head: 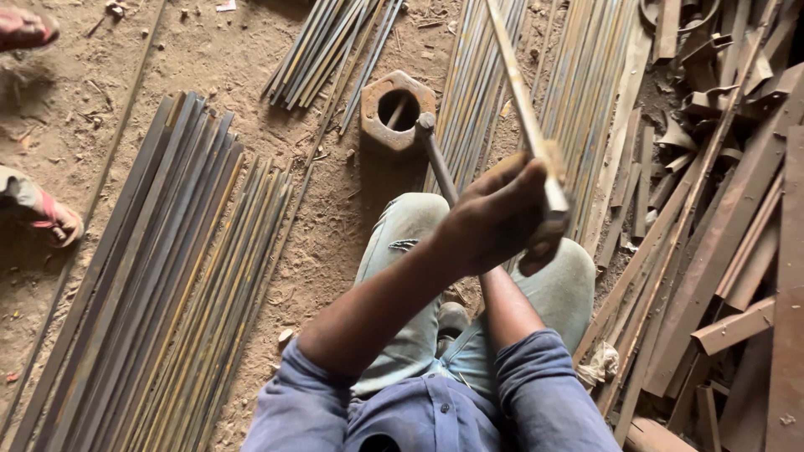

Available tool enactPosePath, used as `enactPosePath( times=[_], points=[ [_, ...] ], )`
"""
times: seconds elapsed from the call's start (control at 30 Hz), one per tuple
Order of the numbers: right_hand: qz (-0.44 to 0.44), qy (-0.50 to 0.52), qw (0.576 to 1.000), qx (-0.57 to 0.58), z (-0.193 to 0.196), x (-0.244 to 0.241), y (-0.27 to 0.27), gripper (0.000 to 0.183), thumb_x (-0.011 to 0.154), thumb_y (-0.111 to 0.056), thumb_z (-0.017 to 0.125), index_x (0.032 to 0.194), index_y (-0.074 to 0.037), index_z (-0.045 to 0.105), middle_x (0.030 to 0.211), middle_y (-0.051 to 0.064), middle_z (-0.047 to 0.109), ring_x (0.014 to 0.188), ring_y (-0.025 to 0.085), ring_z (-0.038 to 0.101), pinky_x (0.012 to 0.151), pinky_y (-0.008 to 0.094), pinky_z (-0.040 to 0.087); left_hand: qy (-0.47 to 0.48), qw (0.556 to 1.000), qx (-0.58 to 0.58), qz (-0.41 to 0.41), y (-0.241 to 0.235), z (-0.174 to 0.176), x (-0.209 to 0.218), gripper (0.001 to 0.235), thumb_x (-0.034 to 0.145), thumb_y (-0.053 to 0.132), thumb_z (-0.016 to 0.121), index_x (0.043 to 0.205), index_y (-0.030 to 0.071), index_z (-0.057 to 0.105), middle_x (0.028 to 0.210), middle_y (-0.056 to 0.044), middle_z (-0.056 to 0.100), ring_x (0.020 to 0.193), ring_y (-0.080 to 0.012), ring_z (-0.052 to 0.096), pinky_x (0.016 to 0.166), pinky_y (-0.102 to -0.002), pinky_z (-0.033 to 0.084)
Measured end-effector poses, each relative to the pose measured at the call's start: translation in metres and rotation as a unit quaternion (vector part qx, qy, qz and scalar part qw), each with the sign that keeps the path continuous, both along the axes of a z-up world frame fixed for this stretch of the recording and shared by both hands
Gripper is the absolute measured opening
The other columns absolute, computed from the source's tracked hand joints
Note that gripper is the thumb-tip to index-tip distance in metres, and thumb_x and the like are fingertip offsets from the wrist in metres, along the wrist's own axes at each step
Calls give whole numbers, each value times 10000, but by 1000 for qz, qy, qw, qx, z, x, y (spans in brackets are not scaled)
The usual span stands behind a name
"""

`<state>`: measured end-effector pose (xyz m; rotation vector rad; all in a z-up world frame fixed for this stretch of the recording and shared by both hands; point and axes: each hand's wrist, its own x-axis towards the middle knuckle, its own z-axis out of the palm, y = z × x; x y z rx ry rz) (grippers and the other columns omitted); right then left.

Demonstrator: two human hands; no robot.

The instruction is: The person sits on the ground and uses a hammer to repeatedly strike the tip of a long metal rod placed on a hexagonal anvil. They adjust the rod's position between strikes to sharpen the end and then place the finished rod aside.

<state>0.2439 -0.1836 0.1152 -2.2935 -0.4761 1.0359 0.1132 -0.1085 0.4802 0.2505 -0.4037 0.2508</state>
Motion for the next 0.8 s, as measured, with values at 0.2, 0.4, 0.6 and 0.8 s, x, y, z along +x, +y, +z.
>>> enactPosePath(
  times=[0.2,0.4,0.6,0.8],
  points=[
    [-4,9,1000,7,-8,-1,-2,462,785,-272,797,1160,-34,669,789,142,725,608,243,697,511,403,556,-68,996,-2,-51,19,6,18,241,1182,308,455,1201,69,438,787,-158,619,614,-215,602,471,-293,459],
    [-7,12,1000,10,-8,-3,-6,479,778,-285,805,1164,-35,668,779,138,722,593,234,688,498,397,543,-51,998,0,-36,20,10,16,248,1179,263,459,1275,40,408,967,-220,689,541,-245,611,475,-310,483],
    [-12,10,1000,25,-7,1,-7,497,771,-297,812,1167,-35,667,768,133,718,579,226,679,486,392,530,-61,997,-24,-48,19,12,12,253,1195,188,472,1342,1,388,973,-179,673,528,-266,624,472,-340,498],
    [0,6,999,39,-4,-2,9,514,763,-309,820,1171,-36,666,758,129,714,564,218,670,473,386,517,-52,996,-39,-63,23,5,12,276,1150,170,493,1347,7,391,1097,-171,662,626,-295,689,538,-361,552]
  ],
)
